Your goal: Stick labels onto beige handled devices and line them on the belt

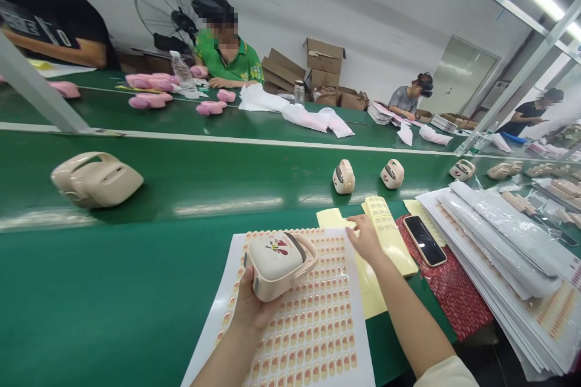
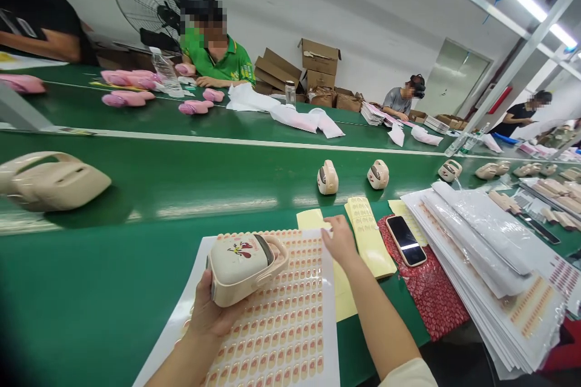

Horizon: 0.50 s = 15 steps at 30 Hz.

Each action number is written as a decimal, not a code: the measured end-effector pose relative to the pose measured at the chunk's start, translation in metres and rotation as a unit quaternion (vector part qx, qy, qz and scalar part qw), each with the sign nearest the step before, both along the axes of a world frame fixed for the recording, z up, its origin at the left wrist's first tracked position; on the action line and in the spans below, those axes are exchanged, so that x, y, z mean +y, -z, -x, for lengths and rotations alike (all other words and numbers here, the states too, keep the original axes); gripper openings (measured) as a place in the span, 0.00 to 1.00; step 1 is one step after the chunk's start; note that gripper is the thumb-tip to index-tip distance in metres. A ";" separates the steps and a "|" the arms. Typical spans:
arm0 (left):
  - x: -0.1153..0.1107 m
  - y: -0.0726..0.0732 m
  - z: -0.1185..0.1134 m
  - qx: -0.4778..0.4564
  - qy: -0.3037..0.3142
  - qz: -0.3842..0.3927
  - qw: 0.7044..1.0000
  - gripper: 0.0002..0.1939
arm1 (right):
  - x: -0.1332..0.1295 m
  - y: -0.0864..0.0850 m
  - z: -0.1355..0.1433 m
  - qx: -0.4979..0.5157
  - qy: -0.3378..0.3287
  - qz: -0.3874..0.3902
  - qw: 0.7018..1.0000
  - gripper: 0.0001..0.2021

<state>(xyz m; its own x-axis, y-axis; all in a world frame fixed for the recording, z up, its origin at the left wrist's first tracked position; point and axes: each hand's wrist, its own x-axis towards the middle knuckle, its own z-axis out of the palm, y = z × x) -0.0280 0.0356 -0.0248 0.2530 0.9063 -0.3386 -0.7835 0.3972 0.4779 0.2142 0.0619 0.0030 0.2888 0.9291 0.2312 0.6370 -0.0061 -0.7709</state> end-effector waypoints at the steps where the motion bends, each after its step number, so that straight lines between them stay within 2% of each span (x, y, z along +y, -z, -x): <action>1: 0.000 -0.004 -0.002 -0.018 -0.010 0.003 1.000 0.31 | 0.006 0.003 0.015 0.008 -0.028 0.009 1.000 0.12; 3: -0.001 -0.011 -0.006 -0.057 -0.024 0.017 0.998 0.32 | 0.017 0.009 0.037 0.027 -0.062 0.028 0.997 0.14; 6: 0.000 -0.013 -0.010 -0.103 -0.014 0.013 0.995 0.35 | 0.028 0.014 0.048 0.064 -0.076 0.048 0.994 0.08; 9: 0.004 -0.001 -0.009 -0.149 -0.009 -0.031 0.988 0.34 | 0.028 0.013 0.049 0.115 -0.069 0.049 0.990 0.03; 13: 0.010 0.015 -0.008 -0.252 0.002 -0.150 0.956 0.30 | 0.011 0.003 0.066 0.197 -0.083 0.041 0.976 0.08; 15: 0.011 0.017 -0.008 -0.289 0.011 -0.193 0.938 0.28 | 0.001 -0.004 0.084 0.270 -0.112 0.035 0.956 0.10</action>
